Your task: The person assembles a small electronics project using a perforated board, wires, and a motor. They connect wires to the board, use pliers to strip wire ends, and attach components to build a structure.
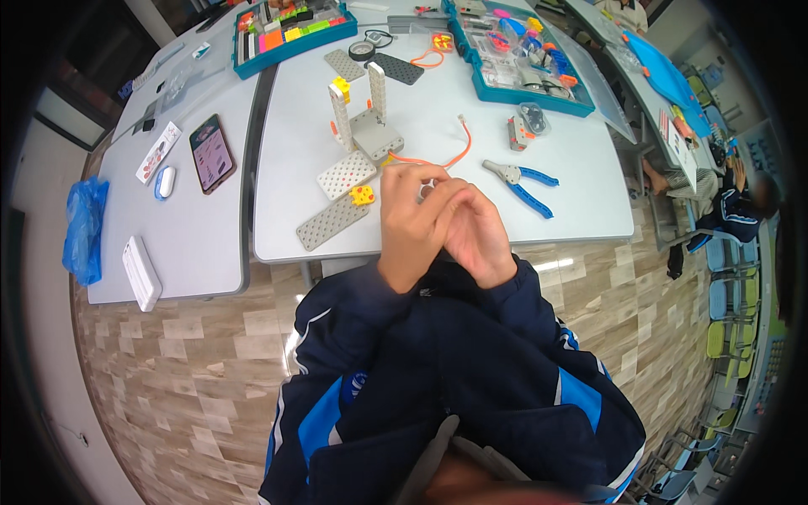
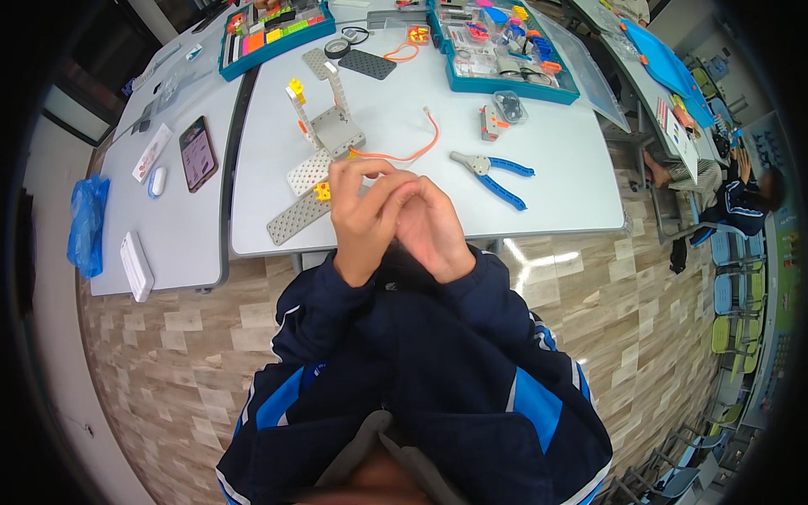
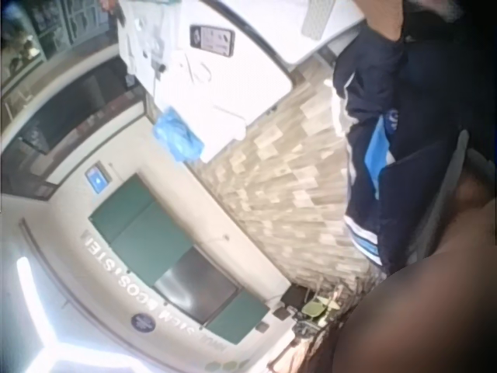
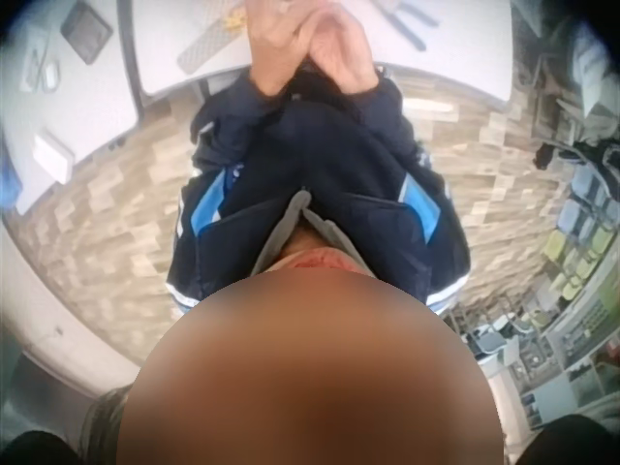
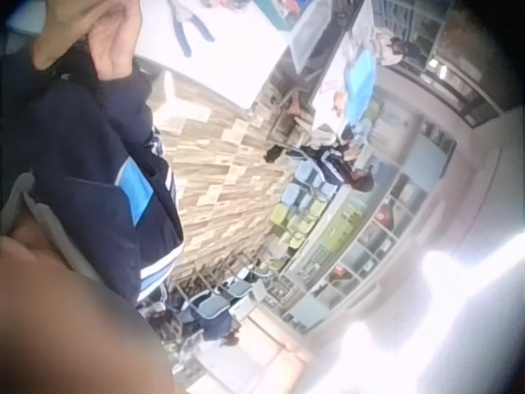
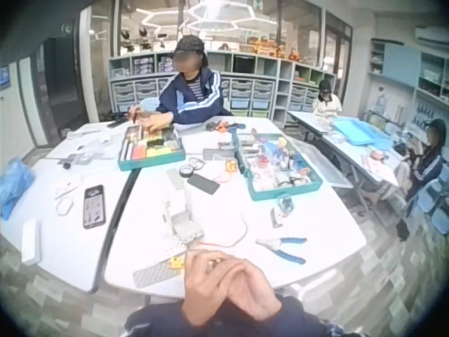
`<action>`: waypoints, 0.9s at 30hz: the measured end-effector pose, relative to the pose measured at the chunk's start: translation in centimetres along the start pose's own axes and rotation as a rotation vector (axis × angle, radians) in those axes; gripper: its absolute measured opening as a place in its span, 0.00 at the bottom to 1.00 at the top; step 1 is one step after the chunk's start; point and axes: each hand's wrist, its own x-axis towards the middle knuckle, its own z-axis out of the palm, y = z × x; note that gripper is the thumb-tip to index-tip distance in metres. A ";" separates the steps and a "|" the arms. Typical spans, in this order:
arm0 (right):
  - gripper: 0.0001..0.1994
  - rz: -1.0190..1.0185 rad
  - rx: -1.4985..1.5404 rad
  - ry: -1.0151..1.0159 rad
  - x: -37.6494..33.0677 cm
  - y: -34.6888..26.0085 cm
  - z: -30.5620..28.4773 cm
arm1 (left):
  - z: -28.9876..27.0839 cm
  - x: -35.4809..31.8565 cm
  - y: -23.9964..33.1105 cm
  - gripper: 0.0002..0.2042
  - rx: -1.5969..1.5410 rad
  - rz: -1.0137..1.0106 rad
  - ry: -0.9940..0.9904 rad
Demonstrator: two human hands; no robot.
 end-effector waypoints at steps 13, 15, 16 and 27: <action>0.11 0.344 0.049 -0.363 4.4 -4.5 1.8 | -2.4 0.5 1.2 0.17 0.082 0.026 -0.125; 0.12 0.435 -0.649 -0.313 7.4 -10.0 2.9 | -3.7 0.0 1.1 0.18 0.096 0.037 -0.121; 0.12 0.449 -0.993 -0.395 9.7 -12.7 3.4 | -4.1 -0.2 1.0 0.18 0.090 0.014 -0.138; 0.10 -0.533 -2.535 0.146 37.1 -21.9 -1.6 | -7.3 -1.5 -0.4 0.26 0.164 -0.033 -0.455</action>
